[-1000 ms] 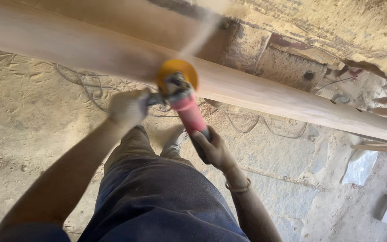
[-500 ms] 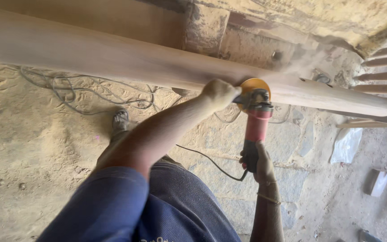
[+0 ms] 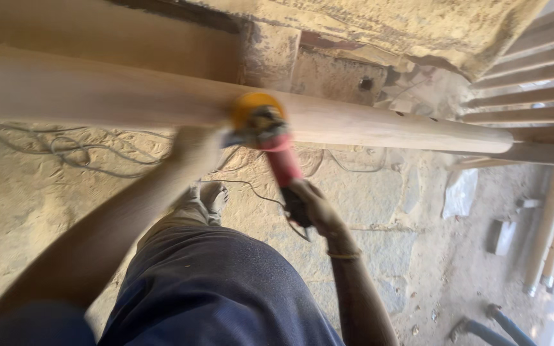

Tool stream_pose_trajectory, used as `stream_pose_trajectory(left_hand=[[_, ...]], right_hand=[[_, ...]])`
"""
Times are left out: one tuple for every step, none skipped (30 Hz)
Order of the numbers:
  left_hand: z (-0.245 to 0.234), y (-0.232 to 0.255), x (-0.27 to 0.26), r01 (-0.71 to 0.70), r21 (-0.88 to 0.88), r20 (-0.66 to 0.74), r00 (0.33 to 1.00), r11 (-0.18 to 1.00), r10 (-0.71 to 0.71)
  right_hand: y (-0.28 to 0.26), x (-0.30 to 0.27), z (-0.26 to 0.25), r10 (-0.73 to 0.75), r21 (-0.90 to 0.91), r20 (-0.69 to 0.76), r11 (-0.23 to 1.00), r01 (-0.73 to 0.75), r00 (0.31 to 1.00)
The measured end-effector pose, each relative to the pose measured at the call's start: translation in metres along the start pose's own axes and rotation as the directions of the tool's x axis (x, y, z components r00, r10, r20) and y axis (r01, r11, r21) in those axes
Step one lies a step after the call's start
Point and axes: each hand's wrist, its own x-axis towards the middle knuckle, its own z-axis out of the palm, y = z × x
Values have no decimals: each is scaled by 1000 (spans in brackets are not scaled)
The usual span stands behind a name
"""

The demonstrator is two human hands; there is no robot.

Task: The person uses an angle grinder with a sanding disc to smooth the surface of a long wooden log. They move the tool along the length of the log, generating sawdust, and reposition their hands to maintain control over the tool.

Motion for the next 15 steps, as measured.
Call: stream_pose_trajectory(left_hand=[[-20, -21, -23, 131, -30, 69, 989, 991, -128], [-39, -39, -43, 146, 38, 7, 989, 989, -146], [-59, -58, -61, 122, 112, -119, 987, 986, -109], [-78, -76, -72, 188, 242, -65, 982, 952, -177], [-94, -91, -80, 203, 282, -18, 978, 938, -206], [-107, -102, -85, 228, 330, 2, 970, 916, -242], [-118, -110, -86, 208, 394, 40, 969, 895, -243], [-125, -115, -84, 185, 456, 78, 966, 871, -246], [-127, -116, -81, 183, 461, 79, 966, 868, -246], [-125, -115, -76, 180, 466, 81, 966, 866, -245], [-124, -114, -70, 182, 473, 78, 966, 862, -247], [-117, -109, -62, 161, 424, 64, 976, 891, -207], [-108, -103, -51, 138, 376, 46, 985, 916, -167], [-96, -93, -40, 126, 313, 41, 988, 941, -146], [-82, -79, -27, 114, 249, 37, 991, 962, -127]], right_hand=[[-12, 8, 23, -41, -51, 70, 998, 44, 997], [-24, 17, 46, -76, -100, 143, 991, 91, 987], [-36, 25, 68, -30, -178, 140, 983, 55, 990], [-47, 34, 90, 18, -254, 133, 967, 17, 991], [-57, 41, 110, -12, -268, 207, 961, 69, 978], [-66, 47, 124, -41, -279, 281, 952, 122, 959], [-75, 51, 134, -27, -309, 262, 945, 111, 965], [-82, 56, 142, -15, -339, 243, 936, 99, 970], [-85, 57, 146, 0, -366, 228, 926, 86, 974], [-86, 55, 143, 18, -358, 207, 932, 59, 978], [-87, 53, 136, 34, -351, 190, 936, 35, 981], [-87, 51, 127, 51, -344, 174, 939, 12, 983], [-86, 48, 114, 54, -302, 178, 953, 2, 983], [-84, 42, 97, 57, -259, 182, 966, -9, 982], [-80, 34, 79, 62, -215, 187, 976, -21, 980]])
